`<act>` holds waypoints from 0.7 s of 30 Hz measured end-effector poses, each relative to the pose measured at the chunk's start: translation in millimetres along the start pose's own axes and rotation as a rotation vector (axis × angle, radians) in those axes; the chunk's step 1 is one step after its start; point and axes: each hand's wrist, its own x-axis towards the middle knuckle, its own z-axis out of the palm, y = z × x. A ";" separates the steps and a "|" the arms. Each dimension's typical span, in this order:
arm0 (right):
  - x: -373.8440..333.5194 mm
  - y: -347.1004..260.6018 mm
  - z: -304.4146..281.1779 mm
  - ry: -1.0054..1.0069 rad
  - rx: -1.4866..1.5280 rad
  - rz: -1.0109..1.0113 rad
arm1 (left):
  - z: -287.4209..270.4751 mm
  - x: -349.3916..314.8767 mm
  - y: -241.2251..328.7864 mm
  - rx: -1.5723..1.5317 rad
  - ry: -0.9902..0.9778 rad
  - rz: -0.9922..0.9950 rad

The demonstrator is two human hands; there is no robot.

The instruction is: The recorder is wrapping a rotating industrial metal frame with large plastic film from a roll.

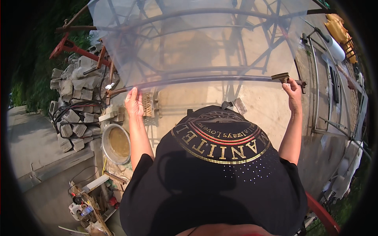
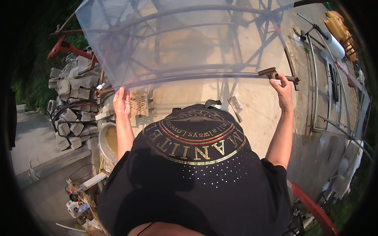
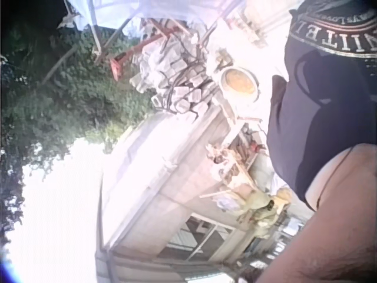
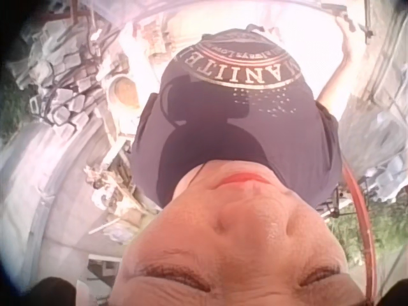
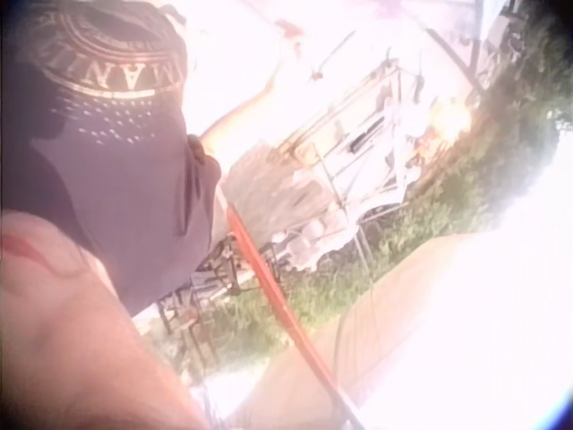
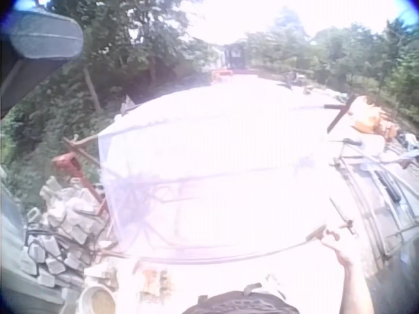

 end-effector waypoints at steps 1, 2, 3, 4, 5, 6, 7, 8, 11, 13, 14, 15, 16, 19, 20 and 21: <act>0.4 -2.2 0.2 0.003 -0.005 0.002 | -1.9 0.5 0.8 0.001 0.003 0.022; 0.8 -5.0 0.9 -0.021 -0.040 -0.005 | -4.0 -0.1 0.6 -0.008 -0.009 0.045; 1.2 -7.5 2.2 -0.044 -0.075 -0.012 | -5.3 -0.3 0.3 -0.017 -0.022 0.069; 4.2 -2.7 -0.8 -0.032 -0.100 -0.002 | -6.2 -0.1 -1.1 -0.015 -0.021 0.101; 6.4 -1.8 -3.9 -0.029 -0.104 0.000 | -6.7 1.0 -1.3 -0.016 -0.040 0.120; 7.9 -0.8 -5.4 -0.038 -0.144 -0.011 | -7.4 0.9 -0.1 -0.016 -0.056 0.141; 9.1 0.2 -7.2 -0.048 -0.185 -0.022 | -6.7 0.8 -1.0 -0.017 -0.058 0.183; 9.9 1.1 -9.6 -0.049 -0.186 -0.018 | -5.7 -0.4 -2.6 -0.016 -0.056 0.180; 8.5 -8.1 -10.4 -0.048 -0.202 -0.120 | 6.5 -6.0 -1.3 -0.007 -0.016 0.240; 4.6 -16.8 -10.8 -0.077 -0.220 -0.127 | 12.0 -8.6 -2.4 -0.031 -0.030 0.253; 1.8 -23.2 -7.7 -0.095 -0.244 -0.154 | 3.7 -5.1 -4.4 -0.057 -0.038 0.260; -0.7 -24.6 -8.3 -0.105 -0.261 -0.170 | -4.6 0.1 -6.5 -0.064 -0.072 0.264; -2.6 -25.5 -7.8 -0.117 -0.271 -0.154 | -10.0 0.6 -7.3 -0.084 -0.106 0.276; -11.6 -31.0 -9.0 -0.149 -0.203 0.016 | 4.3 -12.5 3.5 -0.101 -0.113 0.260; -12.3 -31.7 -9.5 -0.162 -0.192 0.009 | -0.5 -10.1 5.9 -0.086 -0.103 0.271; -12.6 -37.3 -9.4 -0.164 -0.200 0.031 | 2.2 -11.3 9.8 -0.098 -0.117 0.233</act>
